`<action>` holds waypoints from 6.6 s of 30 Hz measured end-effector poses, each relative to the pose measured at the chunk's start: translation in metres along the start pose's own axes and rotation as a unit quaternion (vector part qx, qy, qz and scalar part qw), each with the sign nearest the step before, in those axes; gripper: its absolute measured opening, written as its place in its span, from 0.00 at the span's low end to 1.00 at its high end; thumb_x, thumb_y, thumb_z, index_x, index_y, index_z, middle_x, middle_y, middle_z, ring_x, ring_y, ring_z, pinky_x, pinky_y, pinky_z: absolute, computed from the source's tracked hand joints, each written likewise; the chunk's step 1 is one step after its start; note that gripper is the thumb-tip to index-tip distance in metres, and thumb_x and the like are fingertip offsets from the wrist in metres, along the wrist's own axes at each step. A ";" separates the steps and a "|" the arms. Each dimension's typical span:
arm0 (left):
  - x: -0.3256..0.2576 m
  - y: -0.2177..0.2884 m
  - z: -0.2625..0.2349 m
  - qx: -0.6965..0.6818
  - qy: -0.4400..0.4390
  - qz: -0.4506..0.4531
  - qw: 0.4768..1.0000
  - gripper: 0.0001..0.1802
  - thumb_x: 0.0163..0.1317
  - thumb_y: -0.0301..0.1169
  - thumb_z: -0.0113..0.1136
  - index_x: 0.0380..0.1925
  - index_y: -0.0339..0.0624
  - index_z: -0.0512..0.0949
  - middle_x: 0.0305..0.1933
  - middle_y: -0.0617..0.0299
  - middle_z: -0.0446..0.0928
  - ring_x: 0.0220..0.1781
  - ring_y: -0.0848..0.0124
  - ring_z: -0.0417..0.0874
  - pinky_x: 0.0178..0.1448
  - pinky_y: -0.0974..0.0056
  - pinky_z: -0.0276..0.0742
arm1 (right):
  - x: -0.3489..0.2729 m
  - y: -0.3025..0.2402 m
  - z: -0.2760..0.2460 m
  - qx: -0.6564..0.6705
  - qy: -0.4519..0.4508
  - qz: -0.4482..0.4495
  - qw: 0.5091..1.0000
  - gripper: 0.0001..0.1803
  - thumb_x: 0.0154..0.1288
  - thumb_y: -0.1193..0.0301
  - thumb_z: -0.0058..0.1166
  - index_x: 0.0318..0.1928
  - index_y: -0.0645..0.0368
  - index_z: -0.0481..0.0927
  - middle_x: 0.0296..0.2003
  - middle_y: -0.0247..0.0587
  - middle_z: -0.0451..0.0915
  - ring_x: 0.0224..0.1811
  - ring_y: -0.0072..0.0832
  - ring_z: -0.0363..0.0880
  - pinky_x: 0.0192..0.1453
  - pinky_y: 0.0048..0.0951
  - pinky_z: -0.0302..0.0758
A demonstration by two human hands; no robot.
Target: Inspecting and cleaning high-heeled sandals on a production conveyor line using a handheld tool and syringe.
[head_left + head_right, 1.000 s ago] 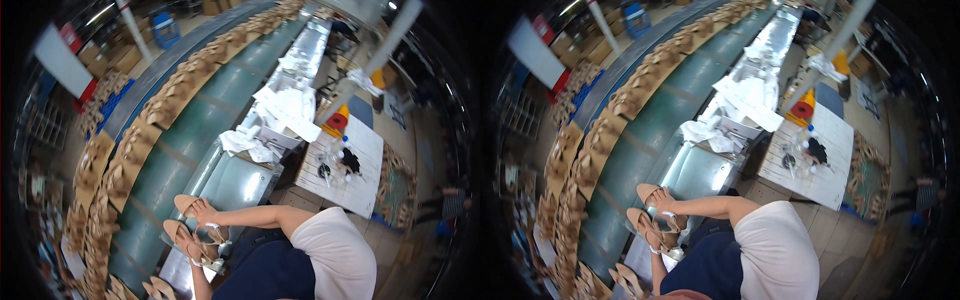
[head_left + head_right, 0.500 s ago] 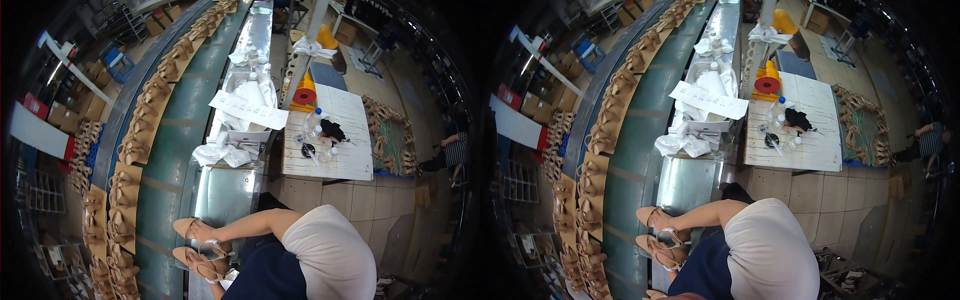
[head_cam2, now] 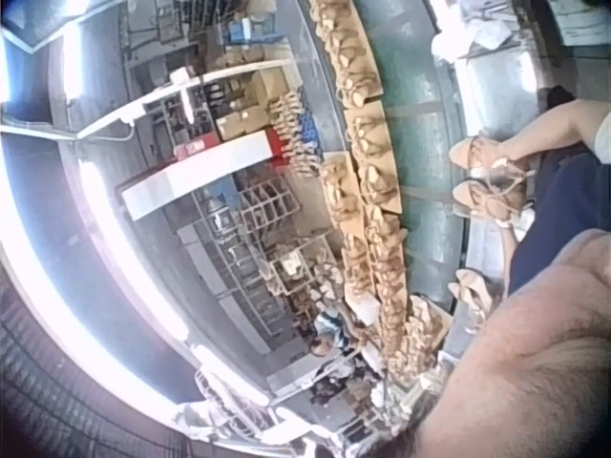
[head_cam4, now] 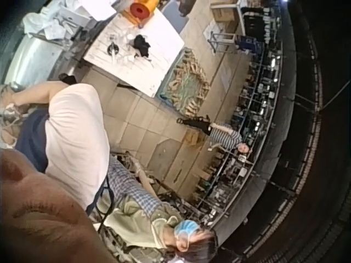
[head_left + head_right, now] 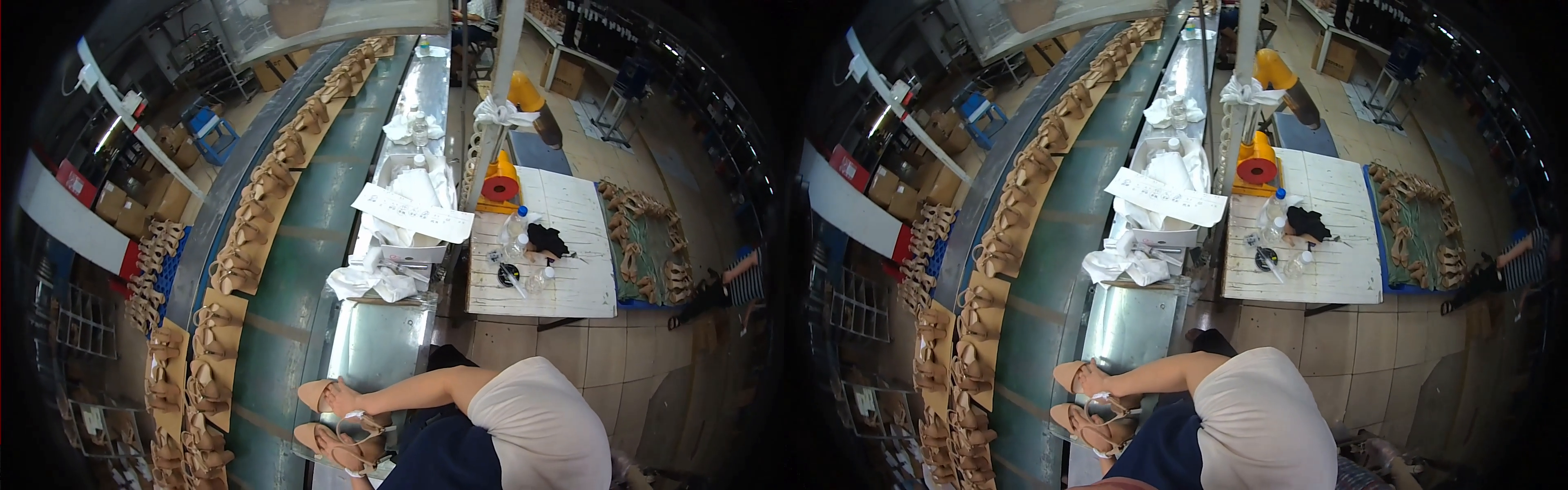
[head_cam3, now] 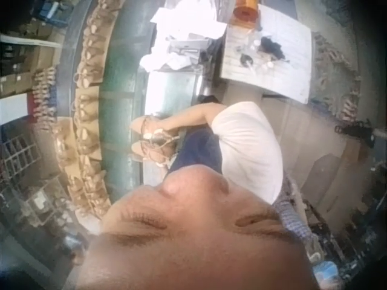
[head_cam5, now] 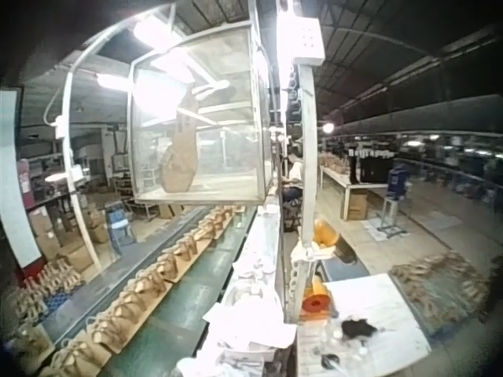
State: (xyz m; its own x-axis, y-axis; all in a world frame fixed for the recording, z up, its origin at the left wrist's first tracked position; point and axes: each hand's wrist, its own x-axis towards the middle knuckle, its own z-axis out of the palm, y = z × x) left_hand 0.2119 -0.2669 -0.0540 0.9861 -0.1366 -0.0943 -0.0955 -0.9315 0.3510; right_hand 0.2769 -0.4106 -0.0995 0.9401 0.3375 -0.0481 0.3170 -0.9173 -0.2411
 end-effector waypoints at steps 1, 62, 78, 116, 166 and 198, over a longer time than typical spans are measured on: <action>-0.003 0.007 -0.002 -0.024 0.001 0.000 1.000 0.36 0.55 0.43 0.48 0.61 0.35 0.56 0.61 0.32 0.55 0.62 0.38 0.56 0.62 0.47 0.56 | -0.006 0.004 0.000 -0.001 -0.041 -0.013 0.999 0.24 0.60 0.65 0.37 0.51 0.70 0.71 0.55 0.59 0.66 0.58 0.52 0.62 0.48 0.71 0.59; 0.007 0.045 -0.003 -0.062 0.201 -0.123 0.970 0.27 0.43 0.34 0.60 0.45 0.35 0.70 0.49 0.48 0.67 0.53 0.52 0.65 0.54 0.51 0.60 | -0.039 0.051 -0.083 0.249 -0.012 -0.131 0.959 0.26 0.49 0.69 0.56 0.52 0.55 0.71 0.51 0.41 0.71 0.56 0.35 0.69 0.61 0.52 0.58; -0.001 0.087 -0.101 -0.504 0.324 -0.174 0.781 0.27 0.45 0.29 0.68 0.42 0.40 0.63 0.41 0.60 0.71 0.44 0.72 0.72 0.48 0.67 0.69 | -0.125 0.161 -0.147 0.388 0.095 0.175 0.900 0.12 0.59 0.76 0.50 0.44 0.65 0.77 0.35 0.46 0.79 0.36 0.30 0.79 0.39 0.27 0.76; -0.096 0.131 -0.107 -0.284 -0.032 -0.204 0.936 0.42 0.30 0.48 0.76 0.45 0.42 0.67 0.22 0.55 0.73 0.28 0.56 0.79 0.34 0.59 0.73 | -0.116 0.188 -0.198 0.236 0.126 0.226 0.937 0.16 0.63 0.66 0.46 0.46 0.66 0.69 0.36 0.50 0.74 0.37 0.38 0.74 0.39 0.35 0.72; -0.056 0.125 -0.198 -0.437 0.104 -0.037 0.893 0.62 0.27 0.23 0.70 0.67 0.45 0.46 0.30 0.63 0.72 0.32 0.76 0.71 0.40 0.73 0.66 | -0.014 0.104 -0.358 0.967 0.081 -0.218 0.108 0.12 0.55 0.67 0.41 0.31 0.62 0.74 0.14 0.37 0.64 0.17 0.21 0.58 0.11 0.19 0.54; -0.013 0.141 -0.194 -0.425 0.063 0.075 0.900 0.42 0.49 0.18 0.55 0.65 0.48 0.52 0.52 0.50 0.68 0.38 0.72 0.75 0.40 0.73 0.69 | -0.131 0.034 -0.246 0.665 0.053 -0.161 0.727 0.23 0.61 0.71 0.48 0.57 0.65 0.68 0.32 0.45 0.80 0.33 0.26 0.78 0.39 0.27 0.71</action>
State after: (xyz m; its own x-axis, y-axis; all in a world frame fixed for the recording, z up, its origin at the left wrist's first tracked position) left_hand 0.2119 -0.3311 0.1777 0.9836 -0.1498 0.1008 -0.1429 -0.3044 0.9418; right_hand 0.1958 -0.5380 0.1373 0.8706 0.4065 0.2772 0.1882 0.2453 -0.9510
